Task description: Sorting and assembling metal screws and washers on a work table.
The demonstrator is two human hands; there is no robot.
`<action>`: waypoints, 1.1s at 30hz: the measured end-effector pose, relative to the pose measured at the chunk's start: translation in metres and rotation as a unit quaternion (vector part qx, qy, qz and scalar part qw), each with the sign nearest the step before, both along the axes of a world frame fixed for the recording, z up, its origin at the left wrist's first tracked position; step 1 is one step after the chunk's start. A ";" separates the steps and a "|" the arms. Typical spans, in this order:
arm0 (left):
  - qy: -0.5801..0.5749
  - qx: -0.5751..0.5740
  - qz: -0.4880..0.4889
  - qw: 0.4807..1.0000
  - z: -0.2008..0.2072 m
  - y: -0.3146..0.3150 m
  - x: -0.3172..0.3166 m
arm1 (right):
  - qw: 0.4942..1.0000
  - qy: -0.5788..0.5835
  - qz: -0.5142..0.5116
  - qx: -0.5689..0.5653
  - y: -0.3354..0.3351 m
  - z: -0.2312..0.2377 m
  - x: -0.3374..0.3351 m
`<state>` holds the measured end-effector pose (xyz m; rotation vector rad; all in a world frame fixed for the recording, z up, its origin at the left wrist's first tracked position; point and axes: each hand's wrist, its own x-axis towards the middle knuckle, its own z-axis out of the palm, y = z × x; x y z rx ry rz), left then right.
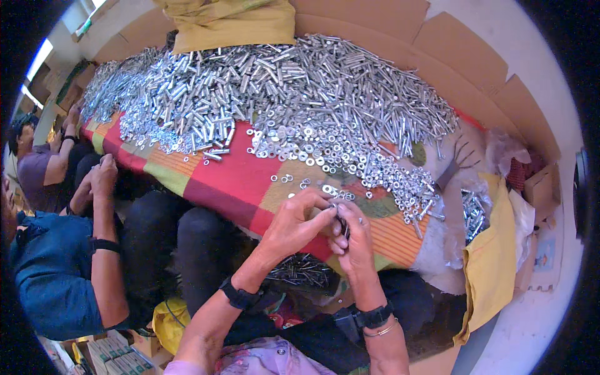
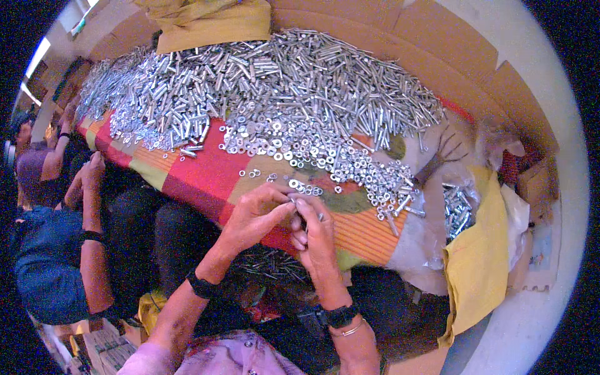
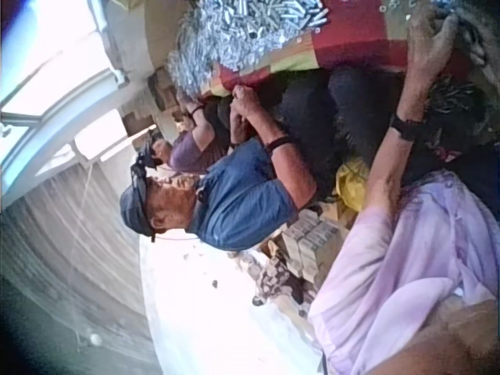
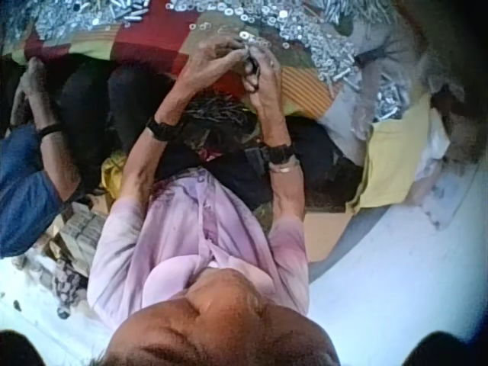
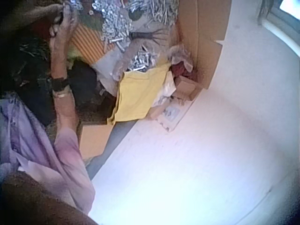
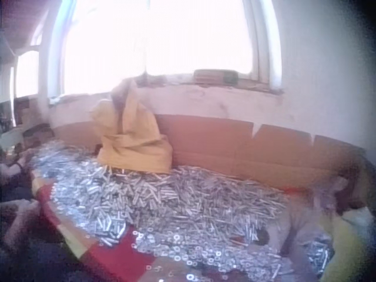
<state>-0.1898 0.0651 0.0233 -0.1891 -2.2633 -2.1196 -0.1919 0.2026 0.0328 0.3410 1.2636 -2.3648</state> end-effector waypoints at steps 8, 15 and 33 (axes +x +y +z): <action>0.141 -0.160 0.079 0.974 0.015 0.003 0.017 | 0.975 -0.124 0.021 -0.180 -0.002 -0.008 0.010; 0.045 -0.032 0.062 0.997 0.019 0.001 0.022 | 0.980 0.130 -0.027 0.146 -0.007 0.011 0.007; 0.053 -0.030 0.054 0.997 0.024 0.008 0.034 | 0.905 0.284 -0.130 0.289 -0.008 -0.004 0.008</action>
